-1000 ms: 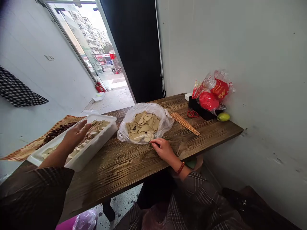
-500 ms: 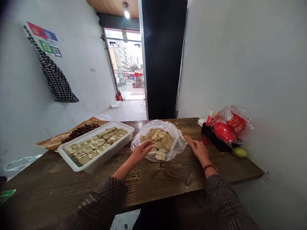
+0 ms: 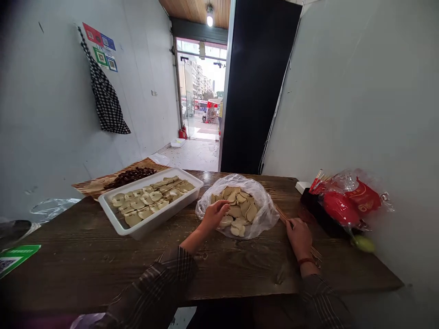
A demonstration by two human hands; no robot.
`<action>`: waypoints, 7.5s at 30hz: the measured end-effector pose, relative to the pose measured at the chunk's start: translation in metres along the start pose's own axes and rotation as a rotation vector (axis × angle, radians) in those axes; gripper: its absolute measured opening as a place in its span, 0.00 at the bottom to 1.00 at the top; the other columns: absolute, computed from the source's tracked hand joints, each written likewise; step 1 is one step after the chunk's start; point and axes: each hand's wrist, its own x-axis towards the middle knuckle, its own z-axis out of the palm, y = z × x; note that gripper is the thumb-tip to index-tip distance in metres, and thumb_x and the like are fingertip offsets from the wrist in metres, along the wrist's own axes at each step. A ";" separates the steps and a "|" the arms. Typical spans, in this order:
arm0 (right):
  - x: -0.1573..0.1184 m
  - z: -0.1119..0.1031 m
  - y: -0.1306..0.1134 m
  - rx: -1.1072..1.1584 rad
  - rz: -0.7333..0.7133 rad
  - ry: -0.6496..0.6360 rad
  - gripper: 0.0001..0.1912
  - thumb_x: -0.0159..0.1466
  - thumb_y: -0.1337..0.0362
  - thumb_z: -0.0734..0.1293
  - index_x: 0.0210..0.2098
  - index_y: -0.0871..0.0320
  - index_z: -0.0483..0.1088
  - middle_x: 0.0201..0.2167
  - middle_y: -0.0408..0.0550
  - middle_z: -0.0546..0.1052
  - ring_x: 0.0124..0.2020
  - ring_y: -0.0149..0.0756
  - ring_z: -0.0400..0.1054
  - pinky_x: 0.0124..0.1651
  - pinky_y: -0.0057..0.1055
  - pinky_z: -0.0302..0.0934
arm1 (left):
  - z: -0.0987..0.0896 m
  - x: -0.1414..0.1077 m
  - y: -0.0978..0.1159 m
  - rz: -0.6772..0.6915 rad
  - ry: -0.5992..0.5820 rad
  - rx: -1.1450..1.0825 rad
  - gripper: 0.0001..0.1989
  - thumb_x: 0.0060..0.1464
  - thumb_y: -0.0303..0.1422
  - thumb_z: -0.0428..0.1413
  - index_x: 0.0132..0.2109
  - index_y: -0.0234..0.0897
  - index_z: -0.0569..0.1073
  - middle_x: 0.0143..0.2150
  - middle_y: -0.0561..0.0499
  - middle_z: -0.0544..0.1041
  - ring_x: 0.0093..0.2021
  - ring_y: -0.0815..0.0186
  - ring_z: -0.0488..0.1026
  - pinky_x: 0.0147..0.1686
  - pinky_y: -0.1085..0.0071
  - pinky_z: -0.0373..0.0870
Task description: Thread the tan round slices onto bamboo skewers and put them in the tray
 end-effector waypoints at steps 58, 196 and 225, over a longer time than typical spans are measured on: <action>0.073 -0.027 -0.133 1.823 0.460 -0.131 0.03 0.52 0.65 0.65 0.24 0.59 0.70 0.19 0.37 0.65 0.20 0.22 0.55 0.21 0.21 0.47 | 0.100 0.030 0.034 0.042 -0.289 0.723 0.08 0.54 0.36 0.57 0.31 0.37 0.70 0.32 0.49 0.72 0.33 0.64 0.67 0.33 0.69 0.58; -0.005 -0.004 -0.185 0.725 -0.436 -0.412 0.17 0.66 0.65 0.62 0.51 0.58 0.77 0.42 0.51 0.83 0.35 0.37 0.78 0.37 0.30 0.69 | -0.026 0.010 -0.006 -0.234 0.180 -0.458 0.10 0.40 0.32 0.64 0.33 0.34 0.77 0.27 0.54 0.74 0.25 0.75 0.63 0.27 0.75 0.60; -0.005 -0.002 -0.183 0.800 -0.458 -0.391 0.16 0.65 0.65 0.63 0.50 0.55 0.77 0.47 0.50 0.81 0.44 0.41 0.78 0.48 0.37 0.73 | -0.022 0.007 -0.006 -0.493 0.153 -0.817 0.10 0.39 0.29 0.66 0.31 0.32 0.75 0.24 0.54 0.71 0.22 0.76 0.63 0.19 0.78 0.57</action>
